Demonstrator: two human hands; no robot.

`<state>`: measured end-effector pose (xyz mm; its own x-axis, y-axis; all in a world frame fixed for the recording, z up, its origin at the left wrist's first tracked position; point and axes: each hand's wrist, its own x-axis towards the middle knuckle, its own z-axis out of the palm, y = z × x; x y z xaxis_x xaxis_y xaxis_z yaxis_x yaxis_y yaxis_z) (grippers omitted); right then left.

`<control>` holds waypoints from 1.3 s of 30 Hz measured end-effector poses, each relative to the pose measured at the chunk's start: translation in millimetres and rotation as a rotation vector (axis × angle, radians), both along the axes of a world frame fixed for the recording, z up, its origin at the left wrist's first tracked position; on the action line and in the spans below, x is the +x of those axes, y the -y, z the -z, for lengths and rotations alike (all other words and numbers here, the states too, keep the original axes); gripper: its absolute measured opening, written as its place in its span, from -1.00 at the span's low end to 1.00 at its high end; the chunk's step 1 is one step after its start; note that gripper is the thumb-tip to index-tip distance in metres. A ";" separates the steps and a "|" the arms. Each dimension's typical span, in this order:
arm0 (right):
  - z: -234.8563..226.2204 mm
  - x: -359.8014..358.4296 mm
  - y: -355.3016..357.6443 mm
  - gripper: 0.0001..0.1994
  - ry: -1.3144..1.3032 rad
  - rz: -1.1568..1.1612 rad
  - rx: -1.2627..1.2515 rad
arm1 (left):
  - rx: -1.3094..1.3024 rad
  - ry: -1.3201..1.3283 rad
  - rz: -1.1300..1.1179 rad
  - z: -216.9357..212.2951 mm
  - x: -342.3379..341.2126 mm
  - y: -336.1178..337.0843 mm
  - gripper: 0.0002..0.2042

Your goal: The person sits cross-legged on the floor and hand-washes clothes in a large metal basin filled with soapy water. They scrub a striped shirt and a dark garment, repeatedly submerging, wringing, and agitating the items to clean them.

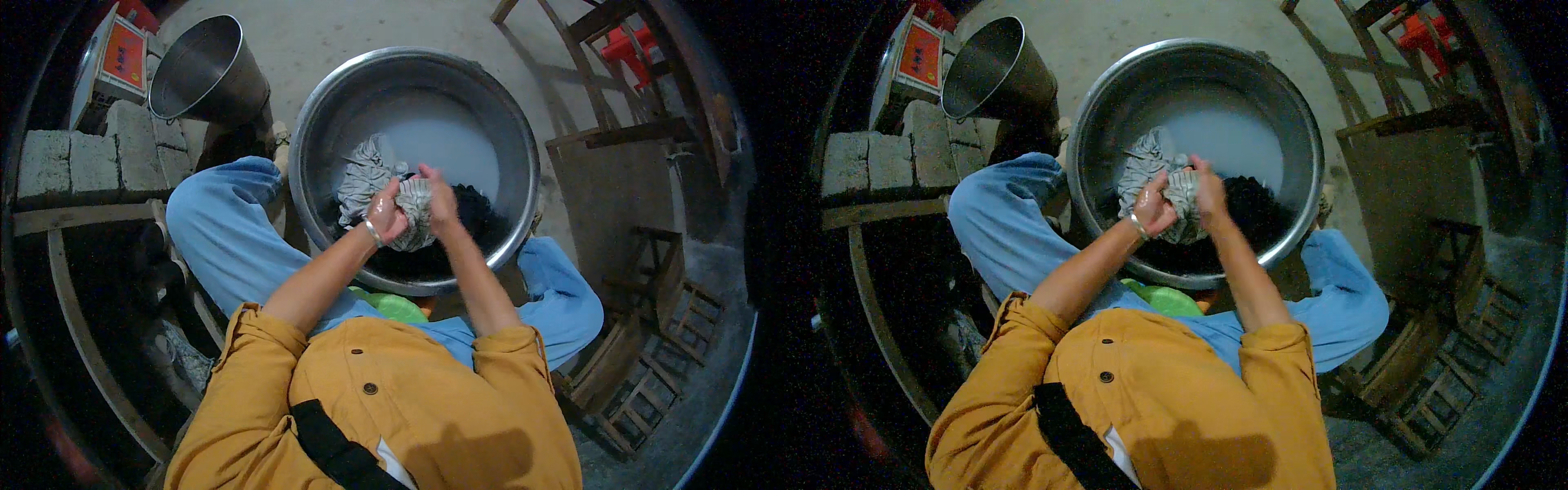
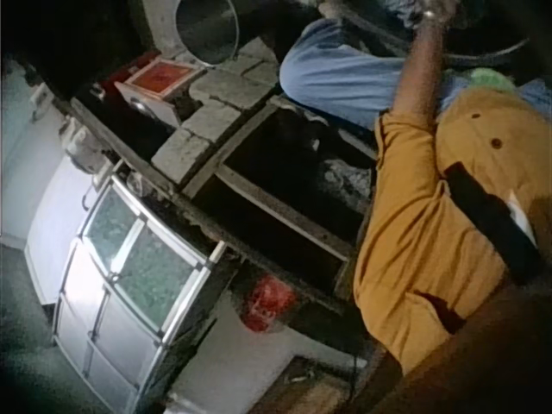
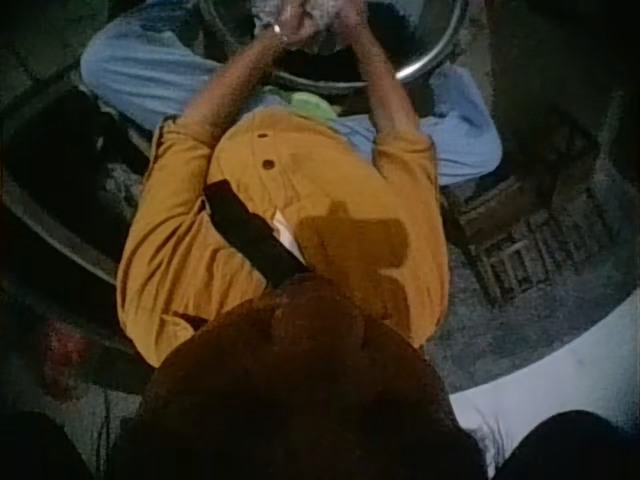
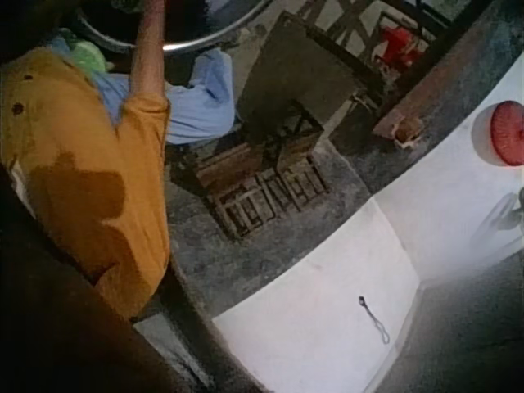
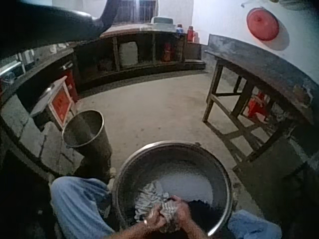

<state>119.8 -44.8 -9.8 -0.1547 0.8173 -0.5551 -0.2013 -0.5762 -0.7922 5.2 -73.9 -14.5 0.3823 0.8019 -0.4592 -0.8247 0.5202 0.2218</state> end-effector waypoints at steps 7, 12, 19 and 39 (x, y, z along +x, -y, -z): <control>56.3 -2.2 12.0 -0.55 0.623 -0.311 0.397 | -0.078 -0.303 0.131 -17.1 15.3 17.2 -0.57; 30.3 -14.3 16.4 -0.60 0.541 -0.195 0.321 | -0.088 -0.192 0.077 -15.9 6.4 8.1 -0.67; 23.9 2.1 9.0 -0.63 -0.209 0.046 0.166 | -0.035 -0.023 0.079 -8.7 -8.6 -6.9 -0.62; 10.4 -9.7 24.9 -0.83 1.034 -0.348 1.021 | -0.129 0.204 0.072 91.6 26.7 0.7 -0.67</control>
<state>110.2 -69.7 -20.2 -0.3237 0.9164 0.2354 0.7131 0.3998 -0.5759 31.9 -74.7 -106.1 0.5314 0.7091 -0.4635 -0.8055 0.5924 -0.0172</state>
